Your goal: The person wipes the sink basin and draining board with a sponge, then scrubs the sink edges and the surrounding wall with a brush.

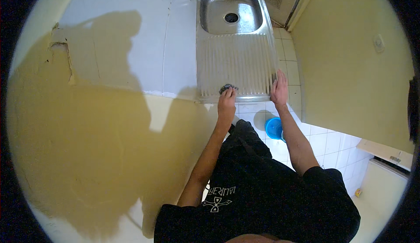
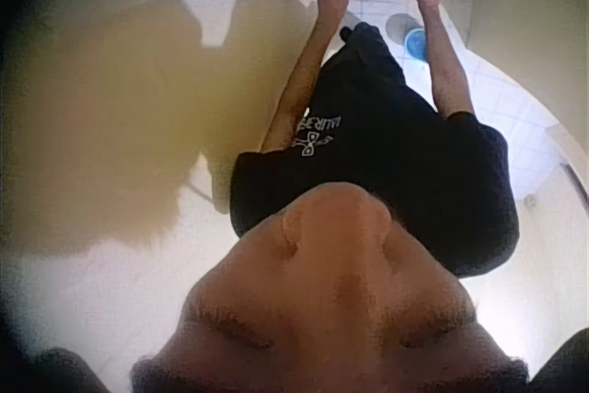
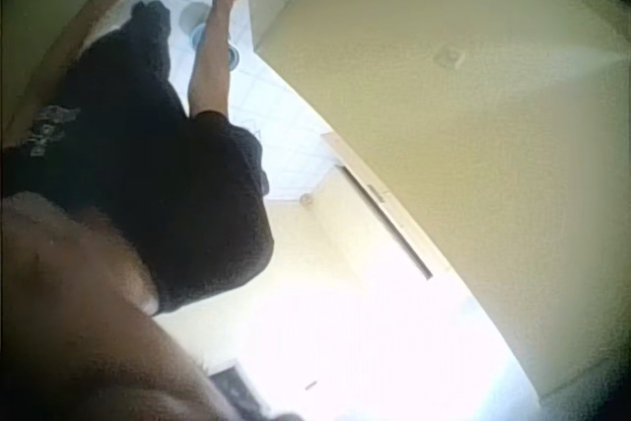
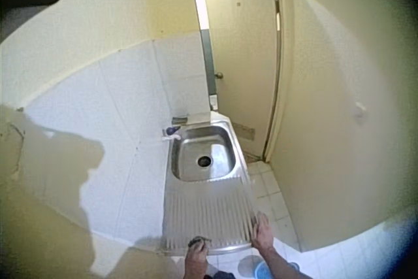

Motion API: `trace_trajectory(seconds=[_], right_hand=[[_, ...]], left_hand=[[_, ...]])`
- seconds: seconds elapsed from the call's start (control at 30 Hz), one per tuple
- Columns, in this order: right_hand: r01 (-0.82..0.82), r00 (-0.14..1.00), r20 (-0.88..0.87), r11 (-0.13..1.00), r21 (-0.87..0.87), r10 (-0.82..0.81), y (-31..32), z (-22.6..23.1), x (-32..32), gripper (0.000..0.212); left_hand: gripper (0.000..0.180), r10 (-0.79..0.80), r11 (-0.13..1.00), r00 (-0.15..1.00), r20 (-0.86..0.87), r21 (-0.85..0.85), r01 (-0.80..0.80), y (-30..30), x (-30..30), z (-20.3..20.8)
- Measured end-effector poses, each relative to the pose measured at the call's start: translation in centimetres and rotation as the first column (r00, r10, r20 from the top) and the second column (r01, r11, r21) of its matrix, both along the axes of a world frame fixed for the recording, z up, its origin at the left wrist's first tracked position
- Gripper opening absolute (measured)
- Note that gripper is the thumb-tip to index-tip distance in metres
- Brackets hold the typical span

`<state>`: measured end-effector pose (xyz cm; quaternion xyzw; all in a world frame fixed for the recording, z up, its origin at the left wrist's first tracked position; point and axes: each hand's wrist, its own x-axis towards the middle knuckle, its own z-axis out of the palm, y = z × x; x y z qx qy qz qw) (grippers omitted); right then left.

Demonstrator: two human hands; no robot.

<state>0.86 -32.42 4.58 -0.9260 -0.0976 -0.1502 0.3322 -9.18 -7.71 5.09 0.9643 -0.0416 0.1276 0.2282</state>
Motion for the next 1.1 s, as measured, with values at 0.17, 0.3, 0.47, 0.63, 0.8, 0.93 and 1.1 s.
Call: trace_trajectory(seconds=[0.17,0.3,0.47,0.63,0.8,0.93,1.1], right_hand=[[0.002,1.0,0.001,1.0,-0.015,-0.002,-0.1,0.3,0.1,0.048],[0.014,1.0,-0.023,0.999,-0.032,-0.015,-0.1,0.4,0.0,0.052],[0.006,0.998,-0.057,1.0,0.013,-0.005,-0.6,0.3,-0.1,0.055],[0.004,0.999,-0.052,0.999,0.035,-0.002,-0.1,-0.1,0.2,0.054],[0.022,0.998,-0.058,0.999,0.024,-0.021,-0.2,-0.2,0.1,0.052],[0.012,1.0,0.0,0.999,0.031,-0.012,-0.6,-0.3,0.2,0.052],[0.024,0.999,-0.039,1.0,0.013,-0.024,-0.7,-0.1,0.0,0.048]], left_hand=[[0.039,0.039,0.993,0.998,0.04,0.108,-0.043,-0.7,2.0,-0.3],[0.039,0.04,0.985,0.999,-0.019,0.169,-0.036,0.1,7.7,0.0],[0.036,0.06,0.976,0.998,0.01,0.208,-0.061,0.9,16.7,-0.5],[0.025,0.144,0.971,0.988,-0.047,0.198,-0.132,3.0,26.1,-0.6],[0.024,0.061,0.96,0.998,0.022,0.271,-0.065,3.2,27.7,-0.1],[0.033,0.072,0.981,0.993,0.093,0.174,-0.087,1.9,21.9,-0.3],[0.045,0.063,0.988,0.997,-0.047,0.143,-0.056,-0.4,13.1,0.9]])
